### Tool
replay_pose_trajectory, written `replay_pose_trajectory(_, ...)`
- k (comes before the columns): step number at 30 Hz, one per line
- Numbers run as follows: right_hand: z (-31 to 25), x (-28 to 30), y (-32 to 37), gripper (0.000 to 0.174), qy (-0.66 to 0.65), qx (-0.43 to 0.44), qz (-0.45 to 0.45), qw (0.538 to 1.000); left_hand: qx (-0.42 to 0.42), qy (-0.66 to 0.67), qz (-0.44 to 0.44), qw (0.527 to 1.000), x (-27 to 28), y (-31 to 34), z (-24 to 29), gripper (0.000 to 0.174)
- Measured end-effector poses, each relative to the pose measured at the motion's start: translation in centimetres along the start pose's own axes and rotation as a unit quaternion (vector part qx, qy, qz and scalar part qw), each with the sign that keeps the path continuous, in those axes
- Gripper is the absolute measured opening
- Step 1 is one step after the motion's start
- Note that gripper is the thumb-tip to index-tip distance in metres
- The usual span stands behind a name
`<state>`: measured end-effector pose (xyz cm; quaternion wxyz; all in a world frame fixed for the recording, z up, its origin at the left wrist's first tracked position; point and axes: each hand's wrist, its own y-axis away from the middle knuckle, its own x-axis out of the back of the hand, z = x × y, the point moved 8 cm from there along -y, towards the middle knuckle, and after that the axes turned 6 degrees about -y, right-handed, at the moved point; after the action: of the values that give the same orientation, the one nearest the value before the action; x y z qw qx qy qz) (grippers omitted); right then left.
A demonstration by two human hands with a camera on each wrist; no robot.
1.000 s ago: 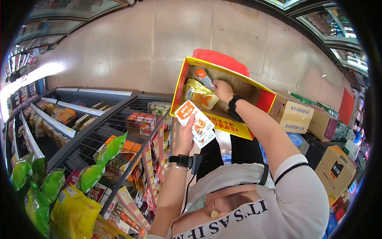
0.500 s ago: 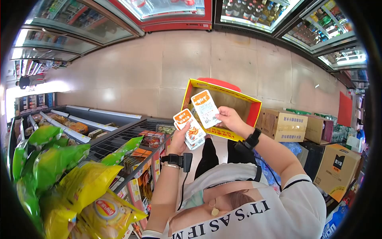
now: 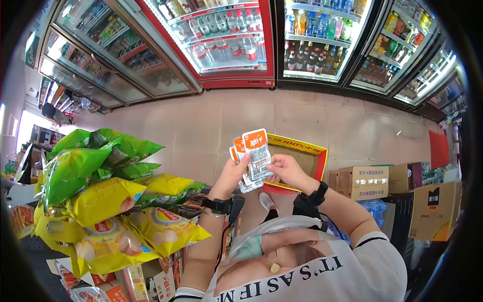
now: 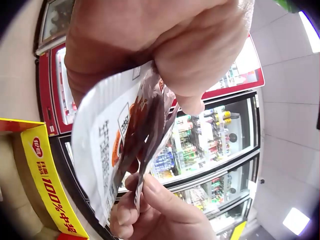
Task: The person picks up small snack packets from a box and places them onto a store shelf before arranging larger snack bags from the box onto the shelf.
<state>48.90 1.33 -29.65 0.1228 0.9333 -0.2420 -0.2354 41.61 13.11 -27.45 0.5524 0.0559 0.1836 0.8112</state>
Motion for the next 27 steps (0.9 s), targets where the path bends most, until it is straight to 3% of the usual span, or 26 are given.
replay_pose_trajectory(4,0.0,-0.2,2.7,0.011,-0.025,0.007,0.017,1.0,-0.003,0.016,-0.039,0.999,-2.1,1.2,0.6,0.036)
replay_pose_trajectory(9,0.3,0.4,4.9,0.016,0.048,0.014,-0.007,0.999,0.015,0.008,-0.063,0.998,-4.6,3.9,0.9,0.034)
replay_pose_trajectory(12,-3.0,0.8,6.5,0.017,0.043,0.077,0.0,0.996,0.024,-0.014,-0.1,0.995,-6.4,6.2,1.0,0.032)
replay_pose_trajectory(13,-3.9,0.8,7.3,0.019,0.036,0.061,0.0,0.997,0.01,-0.021,-0.113,0.993,-7.3,7.0,1.2,0.033)
replay_pose_trajectory(16,-3.4,0.5,8.6,0.022,0.02,0.04,-0.077,0.996,0.024,0.002,-0.125,0.992,-9.8,9.0,0.9,0.034)
replay_pose_trajectory(21,-1.6,1.7,12.3,0.024,-0.019,-0.012,-0.087,0.996,0.023,0.023,-0.066,0.997,-12.3,11.8,-1.2,0.035)
replay_pose_trajectory(23,-0.7,2.3,13.7,0.021,-0.096,-0.048,-0.08,0.991,0.028,0.041,-0.04,0.998,-12.9,12.5,-2.9,0.037)
replay_pose_trajectory(27,0.8,2.7,15.4,0.018,-0.081,-0.087,-0.081,0.99,0.041,0.08,0.006,0.996,-15.2,15.2,-4.3,0.035)
